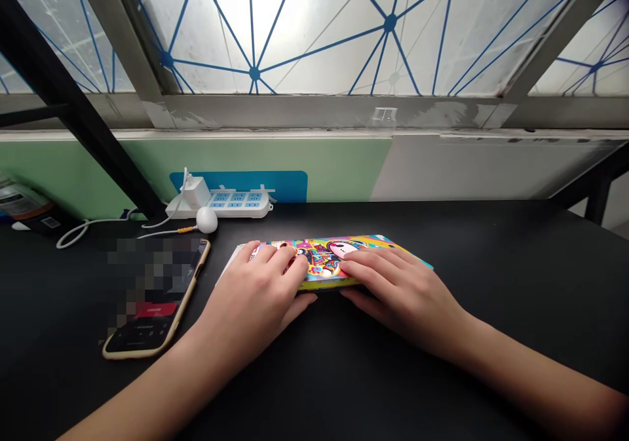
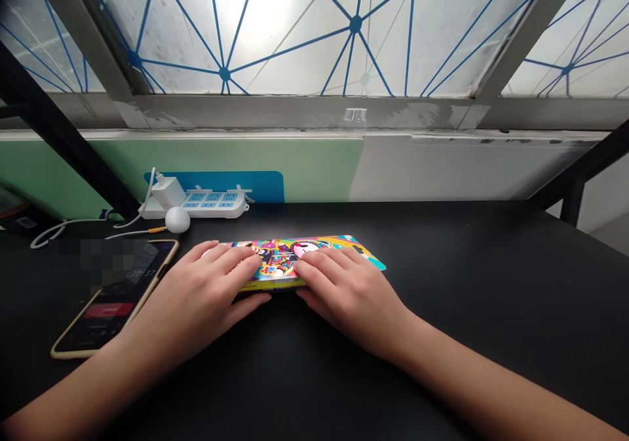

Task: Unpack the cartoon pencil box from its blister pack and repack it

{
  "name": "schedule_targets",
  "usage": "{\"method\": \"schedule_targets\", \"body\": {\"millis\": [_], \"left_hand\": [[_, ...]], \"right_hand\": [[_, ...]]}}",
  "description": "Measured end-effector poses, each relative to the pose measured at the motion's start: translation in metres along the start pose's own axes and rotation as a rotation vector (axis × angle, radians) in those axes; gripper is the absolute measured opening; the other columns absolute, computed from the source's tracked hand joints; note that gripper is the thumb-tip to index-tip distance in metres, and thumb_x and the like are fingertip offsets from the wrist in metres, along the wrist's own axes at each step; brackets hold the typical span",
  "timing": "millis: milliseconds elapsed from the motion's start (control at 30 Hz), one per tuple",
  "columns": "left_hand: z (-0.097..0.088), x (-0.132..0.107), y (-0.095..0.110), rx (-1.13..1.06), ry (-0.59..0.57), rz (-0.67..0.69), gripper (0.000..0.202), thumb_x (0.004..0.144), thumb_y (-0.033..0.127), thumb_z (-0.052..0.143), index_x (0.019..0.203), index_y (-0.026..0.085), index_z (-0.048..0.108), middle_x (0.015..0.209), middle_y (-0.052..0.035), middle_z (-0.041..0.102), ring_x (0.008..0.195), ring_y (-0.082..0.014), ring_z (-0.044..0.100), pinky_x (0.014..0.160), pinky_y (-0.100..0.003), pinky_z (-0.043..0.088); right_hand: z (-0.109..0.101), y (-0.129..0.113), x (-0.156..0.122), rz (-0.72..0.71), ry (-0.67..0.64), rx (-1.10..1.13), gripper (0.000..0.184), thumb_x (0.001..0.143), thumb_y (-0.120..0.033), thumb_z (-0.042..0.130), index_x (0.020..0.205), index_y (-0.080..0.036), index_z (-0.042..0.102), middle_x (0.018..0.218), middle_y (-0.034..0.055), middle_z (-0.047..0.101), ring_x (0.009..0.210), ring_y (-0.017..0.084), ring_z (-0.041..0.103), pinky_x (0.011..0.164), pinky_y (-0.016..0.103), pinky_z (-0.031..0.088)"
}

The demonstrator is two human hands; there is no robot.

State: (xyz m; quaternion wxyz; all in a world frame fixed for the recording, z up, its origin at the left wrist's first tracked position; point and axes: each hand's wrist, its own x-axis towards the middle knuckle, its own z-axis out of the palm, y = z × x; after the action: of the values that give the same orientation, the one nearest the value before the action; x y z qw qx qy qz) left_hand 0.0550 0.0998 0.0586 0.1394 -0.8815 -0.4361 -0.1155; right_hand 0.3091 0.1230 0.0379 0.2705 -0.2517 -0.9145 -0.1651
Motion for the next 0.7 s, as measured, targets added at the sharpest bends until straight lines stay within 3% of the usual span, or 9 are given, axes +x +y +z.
{"method": "schedule_targets", "body": {"millis": [167, 267, 400, 533, 700], "left_hand": [[0.003, 0.001, 0.001, 0.010, -0.067, 0.010, 0.020, 0.092, 0.028, 0.067, 0.109, 0.017, 0.068, 0.110, -0.0106, 0.073, 0.104, -0.0323, 0.068, 0.095, -0.053, 0.051], [0.004, 0.002, 0.001, -0.013, -0.093, 0.005, 0.024, 0.092, 0.030, 0.067, 0.113, 0.017, 0.068, 0.112, -0.0115, 0.072, 0.106, -0.0329, 0.067, 0.097, -0.053, 0.050], [0.010, 0.001, -0.003, -0.057, -0.079, -0.038, 0.053, 0.093, 0.052, 0.064, 0.133, 0.017, 0.060, 0.133, -0.0166, 0.065, 0.124, -0.0378, 0.058, 0.106, -0.059, 0.042], [0.024, -0.002, -0.008, -0.070, -0.124, -0.114, 0.090, 0.088, 0.076, 0.051, 0.154, 0.015, 0.040, 0.157, -0.0255, 0.043, 0.146, -0.0458, 0.036, 0.112, -0.070, 0.029], [0.027, -0.002, -0.010, -0.135, -0.204, -0.155, 0.091, 0.091, 0.079, 0.038, 0.158, 0.017, 0.034, 0.162, -0.0251, 0.033, 0.151, -0.0436, 0.027, 0.114, -0.074, 0.021]], "right_hand": [[0.005, -0.001, -0.001, 0.004, -0.012, 0.026, 0.014, 0.097, -0.022, 0.062, 0.108, -0.016, 0.068, 0.114, 0.0114, 0.076, 0.106, 0.028, 0.071, 0.088, 0.043, 0.057], [0.007, 0.000, -0.002, 0.029, -0.083, 0.076, 0.032, 0.098, -0.028, 0.061, 0.125, -0.012, 0.063, 0.127, 0.0162, 0.071, 0.121, 0.030, 0.065, 0.097, 0.047, 0.056], [0.011, 0.001, -0.002, 0.020, -0.274, 0.126, 0.065, 0.096, -0.038, 0.063, 0.151, -0.011, 0.042, 0.153, 0.0191, 0.051, 0.144, 0.033, 0.044, 0.113, 0.054, 0.045], [0.015, 0.001, -0.004, -0.008, -0.377, 0.100, 0.072, 0.096, -0.042, 0.064, 0.156, -0.015, 0.036, 0.161, 0.0162, 0.038, 0.148, 0.036, 0.035, 0.117, 0.059, 0.039], [0.015, 0.003, -0.006, -0.012, -0.413, 0.077, 0.077, 0.095, -0.050, 0.063, 0.158, -0.017, 0.032, 0.163, 0.0137, 0.035, 0.150, 0.036, 0.032, 0.118, 0.058, 0.037]]}}
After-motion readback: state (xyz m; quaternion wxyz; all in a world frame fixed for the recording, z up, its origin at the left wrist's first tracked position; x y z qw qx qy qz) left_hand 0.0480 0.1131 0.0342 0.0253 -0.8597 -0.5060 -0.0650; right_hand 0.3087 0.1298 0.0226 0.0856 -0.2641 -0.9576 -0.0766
